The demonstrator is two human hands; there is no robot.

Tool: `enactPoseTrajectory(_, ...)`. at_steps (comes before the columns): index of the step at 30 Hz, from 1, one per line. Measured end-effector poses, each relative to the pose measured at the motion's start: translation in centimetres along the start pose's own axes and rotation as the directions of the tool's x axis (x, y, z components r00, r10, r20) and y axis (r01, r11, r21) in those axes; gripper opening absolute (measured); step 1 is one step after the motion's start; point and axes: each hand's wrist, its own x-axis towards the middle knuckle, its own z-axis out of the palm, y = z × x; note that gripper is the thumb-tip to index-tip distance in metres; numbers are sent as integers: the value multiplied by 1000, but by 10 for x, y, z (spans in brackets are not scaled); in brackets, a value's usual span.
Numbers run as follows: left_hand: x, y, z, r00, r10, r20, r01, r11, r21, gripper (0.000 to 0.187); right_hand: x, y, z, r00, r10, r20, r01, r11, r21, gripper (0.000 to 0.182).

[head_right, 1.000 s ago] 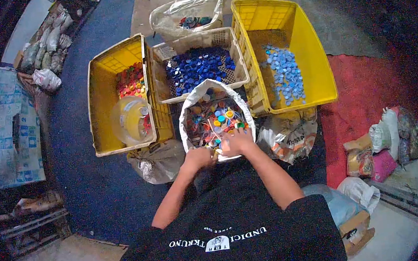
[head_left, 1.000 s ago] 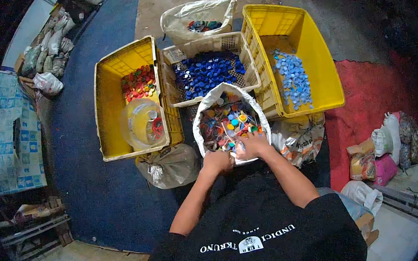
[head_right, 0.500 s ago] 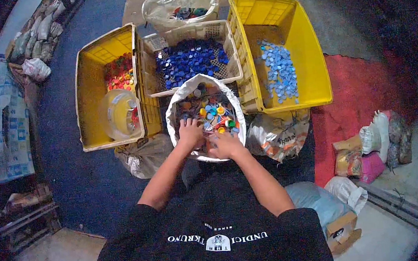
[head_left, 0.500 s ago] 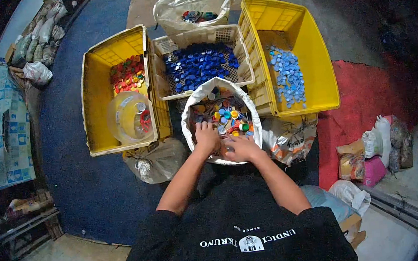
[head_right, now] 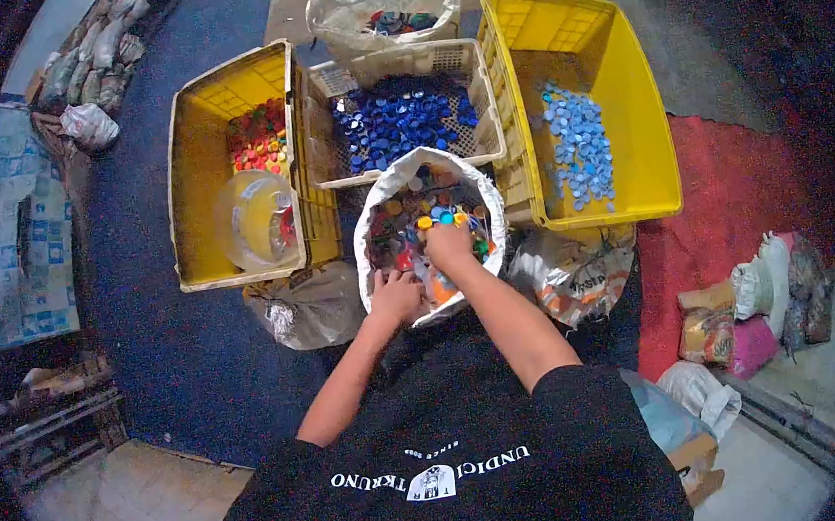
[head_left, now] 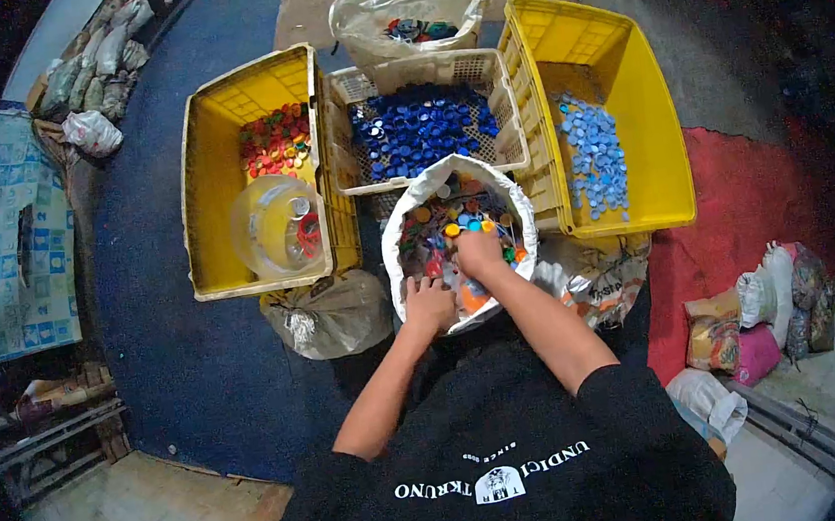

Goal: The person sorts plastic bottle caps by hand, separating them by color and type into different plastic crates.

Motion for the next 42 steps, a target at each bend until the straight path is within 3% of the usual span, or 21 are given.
enactPoseTrajectory(7, 16, -5, -21, 918, -22, -397, -31, 992, -126, 26, -43, 10, -1, 961, -53, -270, 64, 997, 34, 26)
enactPoseTrajectory(9, 31, -5, -43, 892, 48, -450, -76, 996, -44, 26, -56, 17, -4, 893, 87, -441, 78, 937, 342, 26)
enactPoseTrajectory(11, 48, 0, -65, 906, 54, -420, -65, 998, -10, 24, -76, 18, -29, 827, 91, -554, 183, 890, 419, 27)
enactPoseTrajectory(13, 80, -5, -51, 883, 75, -464, -44, 996, 77, 21, -96, 15, -54, 878, 269, -397, 69, 749, 659, 29)
enactPoseTrajectory(15, 98, -2, -38, 885, 48, -462, -28, 998, 49, 20, -103, 21, -52, 872, 302, -385, 93, 670, 736, 26)
enactPoseTrajectory(17, 98, 9, -35, 882, -6, -472, 40, 997, 60, 23, -104, 31, -39, 923, 364, -128, 73, 161, 984, 21)
enactPoseTrajectory(18, 100, 11, -30, 871, 19, -490, 32, 995, 95, 24, -112, 30, -44, 939, 342, 36, -18, -56, 998, 18)
enactPoseTrajectory(19, 101, 10, -25, 871, 29, -490, 23, 995, 101, 24, -116, 31, -43, 936, 351, 33, -14, -58, 998, 18)
enactPoseTrajectory(21, 102, 8, -20, 810, 10, -587, 11, 999, 33, 20, -121, 32, -42, 944, 299, 138, 3, -428, 904, 19)
enactPoseTrajectory(27, 95, -8, -17, 809, 55, -586, -2, 996, 91, 26, -119, 33, -42, 950, 249, 187, -20, -550, 835, 20)
enactPoseTrajectory(30, 88, -9, -15, 808, 45, -587, -5, 998, 70, 27, -114, 30, -49, 956, 197, 215, -55, -602, 797, 17)
enactPoseTrajectory(31, 81, -5, -21, 757, 0, -654, -24, 999, -29, 24, -112, 29, -54, 958, 167, 232, -76, -633, 770, 16)
enactPoseTrajectory(33, 65, -1, -31, 697, -61, -715, -48, 990, -131, 22, -103, 30, -53, 956, 169, 240, -83, -629, 773, 16)
enactPoseTrajectory(35, 45, -5, -39, 677, -152, -720, -224, 889, -398, 23, -82, 41, -30, 987, 55, 152, -91, -590, 802, 19)
enactPoseTrajectory(36, 39, -9, -42, 848, -232, -477, -214, 673, -708, 26, -71, 38, -33, 985, 64, 160, -109, -487, 866, 18)
enactPoseTrajectory(37, 27, -10, -44, 844, -241, -479, -212, 670, -711, 26, -59, 35, -34, 985, 57, 161, -114, -482, 869, 18)
enactPoseTrajectory(38, 14, -10, -45, 853, -229, -469, -272, 571, -774, 23, -45, 32, -37, 992, 82, 93, -92, -17, 996, 18)
enactPoseTrajectory(39, 3, -9, -47, 858, -215, -467, -331, 466, -821, 20, -27, 32, -39, 997, 71, 11, -42, 453, 890, 17)
enactPoseTrajectory(40, -3, -8, -44, 853, -239, -465, -375, 339, -863, 18, -7, 33, -35, 999, -19, -41, 43, 671, 741, 21)
enactPoseTrajectory(41, 1, -15, -25, 853, -250, -458, -402, 245, -882, 23, 6, 35, -28, 998, -27, -50, 55, 669, 741, 21)
enactPoseTrajectory(42, -6, -13, -26, 833, -287, -473, -444, 164, -881, 29, 13, 30, -29, 995, -13, -96, 65, 825, 561, 22)
